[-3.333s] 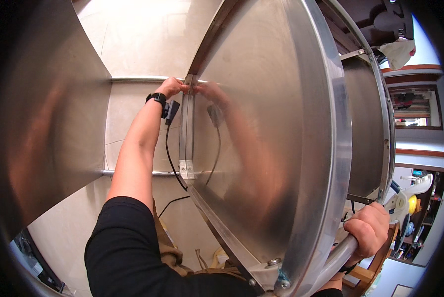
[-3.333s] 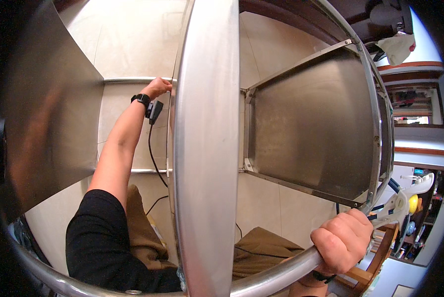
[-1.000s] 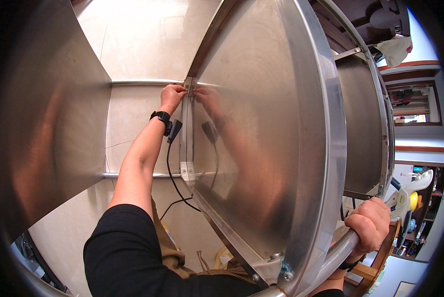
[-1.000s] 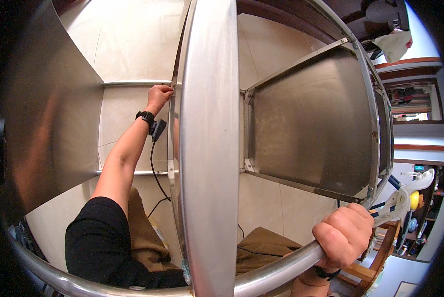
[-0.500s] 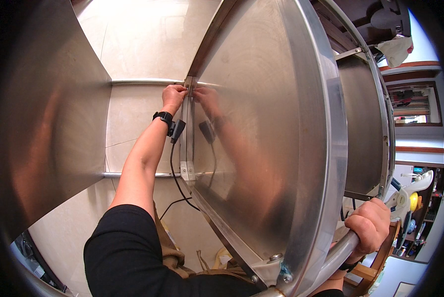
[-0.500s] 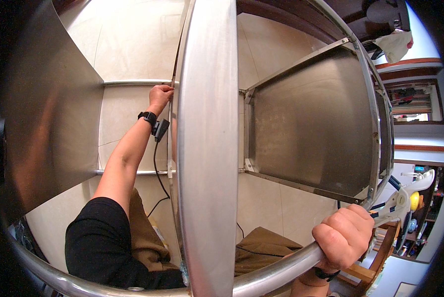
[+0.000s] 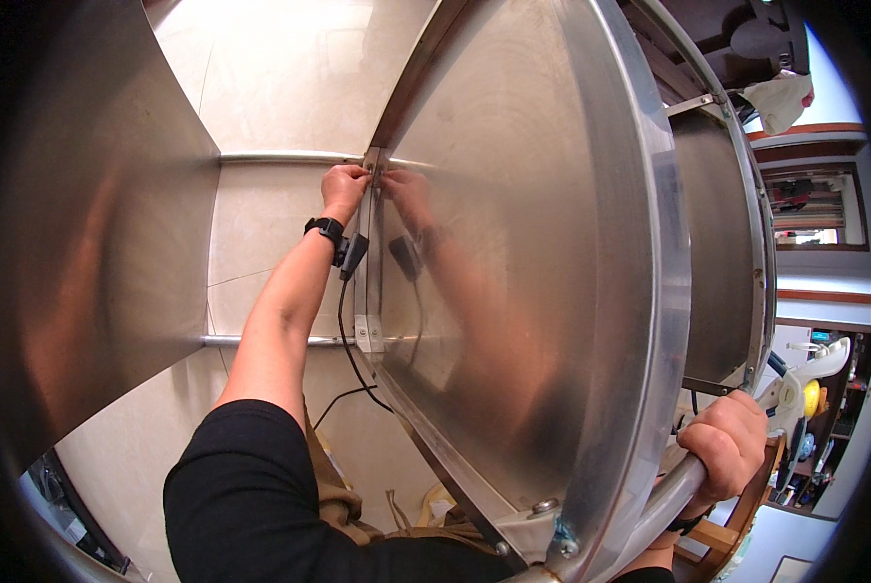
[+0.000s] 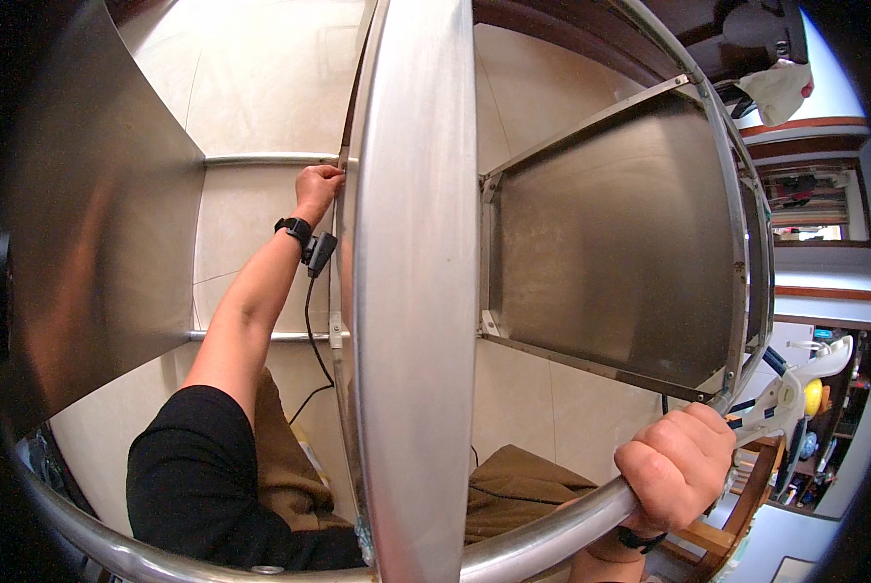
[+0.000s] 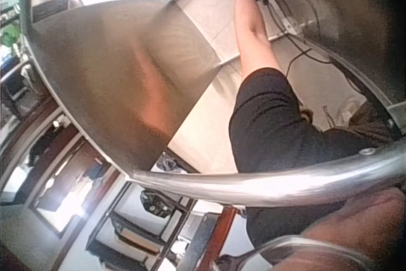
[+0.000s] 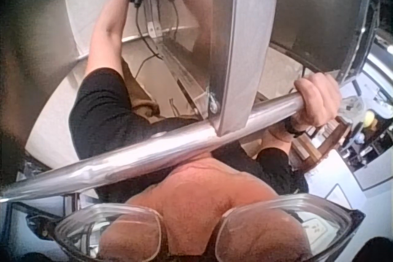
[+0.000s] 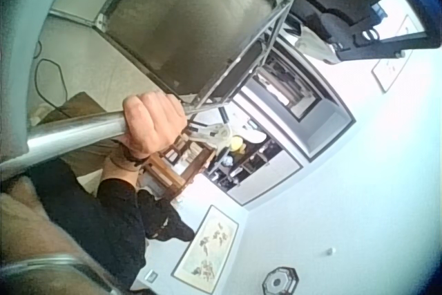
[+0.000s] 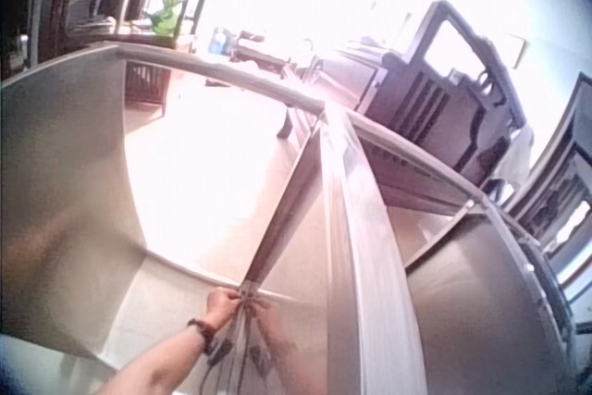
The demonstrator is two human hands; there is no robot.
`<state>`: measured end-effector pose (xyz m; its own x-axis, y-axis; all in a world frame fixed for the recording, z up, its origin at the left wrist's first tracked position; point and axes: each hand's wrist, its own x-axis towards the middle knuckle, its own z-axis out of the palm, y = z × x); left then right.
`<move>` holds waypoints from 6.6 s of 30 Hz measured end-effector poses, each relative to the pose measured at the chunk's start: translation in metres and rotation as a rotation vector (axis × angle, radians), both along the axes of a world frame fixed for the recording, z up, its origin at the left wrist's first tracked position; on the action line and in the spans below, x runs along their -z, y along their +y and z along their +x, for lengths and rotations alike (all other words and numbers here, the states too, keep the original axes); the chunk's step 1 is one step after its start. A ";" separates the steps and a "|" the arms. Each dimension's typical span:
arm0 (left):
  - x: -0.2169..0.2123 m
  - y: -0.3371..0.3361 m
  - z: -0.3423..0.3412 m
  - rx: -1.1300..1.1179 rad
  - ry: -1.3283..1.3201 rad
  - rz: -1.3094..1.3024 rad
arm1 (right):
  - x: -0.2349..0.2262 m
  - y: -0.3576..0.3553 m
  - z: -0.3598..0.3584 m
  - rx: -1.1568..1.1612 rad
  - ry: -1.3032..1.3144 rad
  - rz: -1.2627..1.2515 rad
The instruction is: The person assembles a metal table by tightening screws on the frame, then flips the table upside down. They walk to the kitchen, wet a steel wool pad in a bowl, and scrub the underside of the table with the pad.
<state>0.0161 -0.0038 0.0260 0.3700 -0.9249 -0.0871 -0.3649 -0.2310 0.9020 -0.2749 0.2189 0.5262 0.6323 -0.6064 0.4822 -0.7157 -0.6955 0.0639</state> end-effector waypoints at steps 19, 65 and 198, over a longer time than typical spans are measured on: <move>-0.010 -0.002 -0.005 -0.083 0.326 0.128 | 0.000 0.000 -0.003 -0.002 -0.016 0.010; -0.009 0.017 -0.035 0.253 -0.447 -0.223 | -0.006 0.001 -0.003 -0.010 0.030 0.016; -0.018 -0.007 0.031 0.365 -0.518 -0.163 | -0.005 -0.002 0.004 0.040 0.004 -0.014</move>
